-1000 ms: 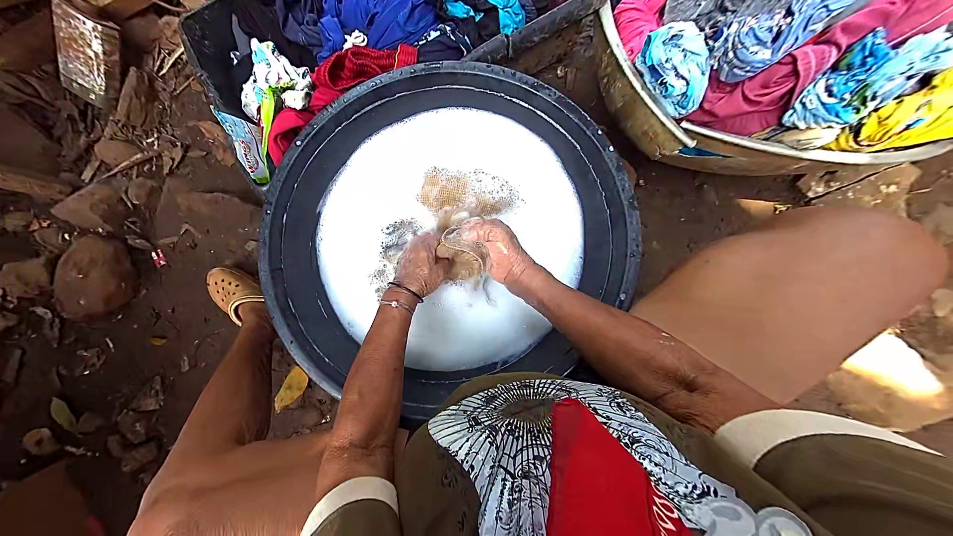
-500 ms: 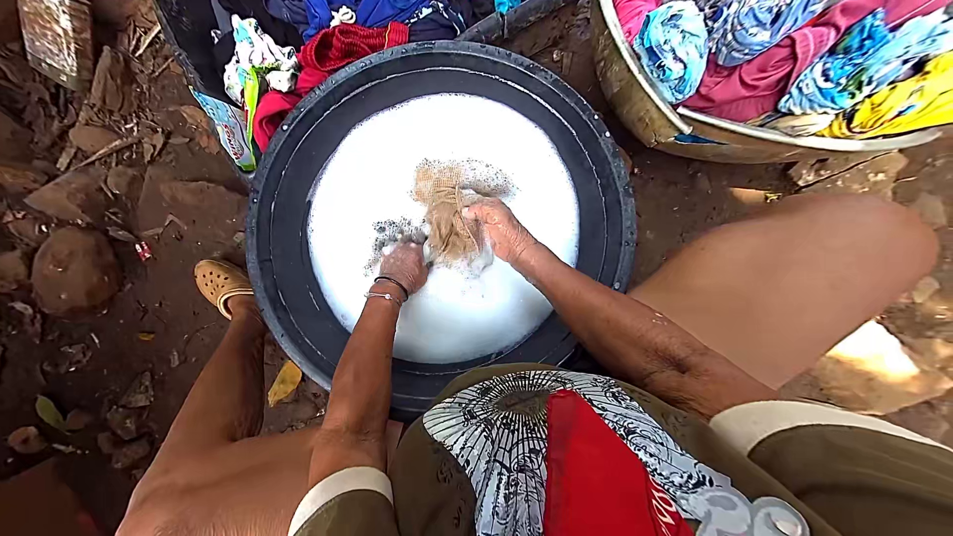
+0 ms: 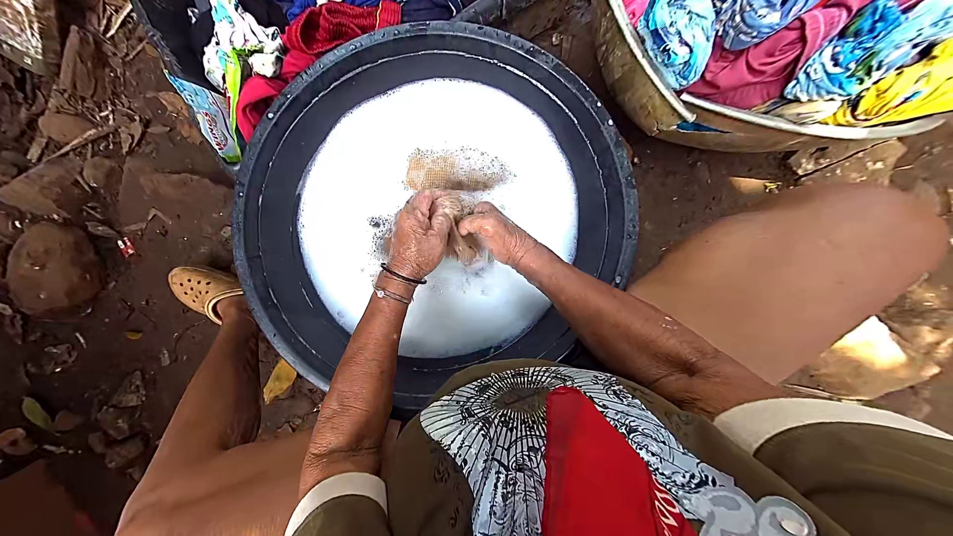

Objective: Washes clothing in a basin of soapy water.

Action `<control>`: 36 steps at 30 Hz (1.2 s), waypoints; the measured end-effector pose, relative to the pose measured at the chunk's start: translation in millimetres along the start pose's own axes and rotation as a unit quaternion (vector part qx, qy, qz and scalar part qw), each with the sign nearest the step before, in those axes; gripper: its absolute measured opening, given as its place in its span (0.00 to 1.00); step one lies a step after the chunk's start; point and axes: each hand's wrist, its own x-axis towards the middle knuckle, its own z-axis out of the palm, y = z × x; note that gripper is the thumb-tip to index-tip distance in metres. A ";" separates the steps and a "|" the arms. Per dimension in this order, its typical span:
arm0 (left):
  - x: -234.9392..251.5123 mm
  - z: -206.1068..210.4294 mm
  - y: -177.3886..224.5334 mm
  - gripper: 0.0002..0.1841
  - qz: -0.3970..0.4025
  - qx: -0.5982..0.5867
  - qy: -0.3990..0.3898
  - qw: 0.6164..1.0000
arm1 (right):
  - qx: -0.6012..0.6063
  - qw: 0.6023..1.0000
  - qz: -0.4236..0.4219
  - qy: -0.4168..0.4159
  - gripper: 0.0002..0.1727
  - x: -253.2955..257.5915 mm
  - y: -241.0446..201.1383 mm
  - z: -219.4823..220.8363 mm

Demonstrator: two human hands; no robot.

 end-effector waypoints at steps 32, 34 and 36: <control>-19.2 -20.3 -80.0 0.19 -0.176 0.332 -0.219 0.900 | 0.252 0.956 -0.045 0.141 0.11 -0.8 -18.4 -12.9; -17.4 -22.2 -78.6 0.32 -0.152 0.258 -0.159 0.941 | 0.310 0.941 -0.097 0.090 0.12 -1.6 -25.4 -11.1; -13.1 -21.5 -73.3 0.45 -0.141 0.213 -0.128 0.958 | 0.320 0.940 -0.095 0.072 0.13 3.6 -20.4 -11.7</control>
